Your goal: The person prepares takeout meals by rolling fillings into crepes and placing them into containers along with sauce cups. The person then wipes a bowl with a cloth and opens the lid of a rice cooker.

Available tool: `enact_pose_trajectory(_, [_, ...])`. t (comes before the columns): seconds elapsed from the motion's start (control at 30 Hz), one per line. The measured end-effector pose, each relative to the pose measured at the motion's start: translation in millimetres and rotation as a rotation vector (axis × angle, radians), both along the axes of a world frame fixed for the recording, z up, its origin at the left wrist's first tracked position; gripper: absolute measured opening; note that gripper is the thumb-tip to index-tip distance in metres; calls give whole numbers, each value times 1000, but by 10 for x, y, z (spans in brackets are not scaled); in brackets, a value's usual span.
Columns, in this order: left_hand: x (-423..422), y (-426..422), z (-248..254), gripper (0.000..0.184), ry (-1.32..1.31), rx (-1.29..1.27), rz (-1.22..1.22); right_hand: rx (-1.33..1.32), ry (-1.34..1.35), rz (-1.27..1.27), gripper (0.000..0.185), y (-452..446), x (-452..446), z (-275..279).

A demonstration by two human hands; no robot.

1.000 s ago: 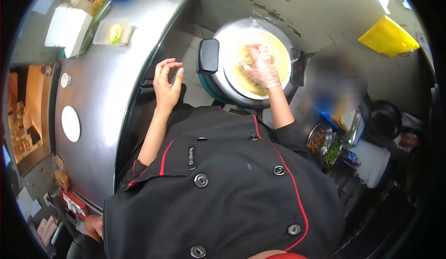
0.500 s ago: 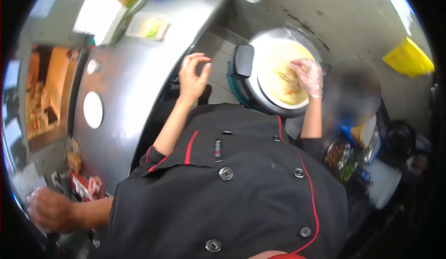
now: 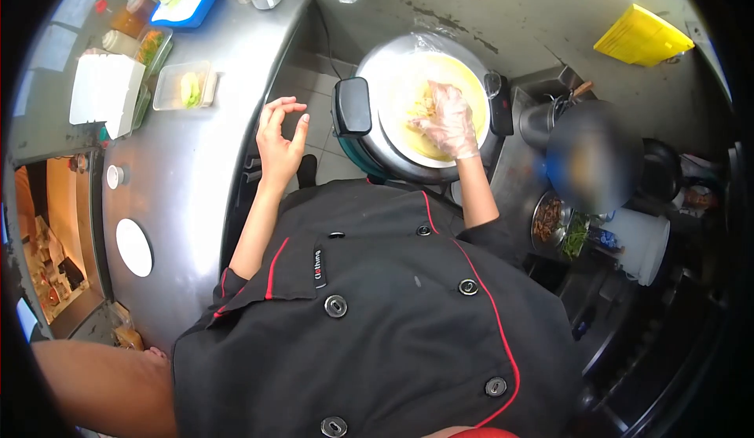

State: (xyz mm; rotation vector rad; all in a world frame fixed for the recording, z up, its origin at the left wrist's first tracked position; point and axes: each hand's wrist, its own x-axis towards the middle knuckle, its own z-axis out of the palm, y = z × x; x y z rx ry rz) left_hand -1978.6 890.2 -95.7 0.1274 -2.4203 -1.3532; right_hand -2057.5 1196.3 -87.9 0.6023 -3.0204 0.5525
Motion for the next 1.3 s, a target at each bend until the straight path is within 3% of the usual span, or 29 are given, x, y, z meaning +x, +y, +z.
enact_pose_trajectory(0.1, [-36, 32, -56, 15, -4, 7, -48, -111, 86, 13, 53, -32, -134, -282])
enact_pose_trajectory(0.2, [-76, 70, -42, 17, 27, -44, -99, 36, -198, 186, 40, 14, -218, -309])
enact_pose_trajectory(0.3, [-112, 84, -46, 17, 45, -35, -90, -129, -85, 113, 38, -58, -126, -214])
enact_pose_trajectory(0.4, [-113, 126, -74, 16, 27, -31, -111, -39, -145, 230, 45, 7, -148, -311])
enact_pose_trajectory(0.5, [-115, 148, -54, 16, 26, -46, -143, -149, -117, 161, 58, 218, -51, 80])
enact_pose_trajectory(0.6, [-128, 155, -105, 16, 27, -40, -157, -85, 80, 68, 64, 472, 103, -66])
enact_pose_trajectory(0.77, [-246, 307, -61, 16, 19, -34, -245, 23, -61, 106, 86, 717, 116, -358])
enact_pose_trajectory(0.9, [-388, 422, -7, 16, 61, -29, -260, -104, -23, 53, 78, 728, 185, -60])
enact_pose_trajectory(1.0, [-398, 458, -21, 16, 51, -39, -258, 25, -149, 10, 79, 699, 265, -137])
enact_pose_trajectory(1.13, [-347, 460, -39, 16, 47, -50, -239, -126, -67, -39, 86, 826, 246, -138])
enact_pose_trajectory(1.17, [-326, 447, -51, 16, 47, -50, -234, -63, 45, -14, 90, 775, 228, -114])
enact_pose_trajectory(1.3, [-302, 451, -89, 16, 47, -41, -211, 11, 12, 8, 91, 523, 270, -326])
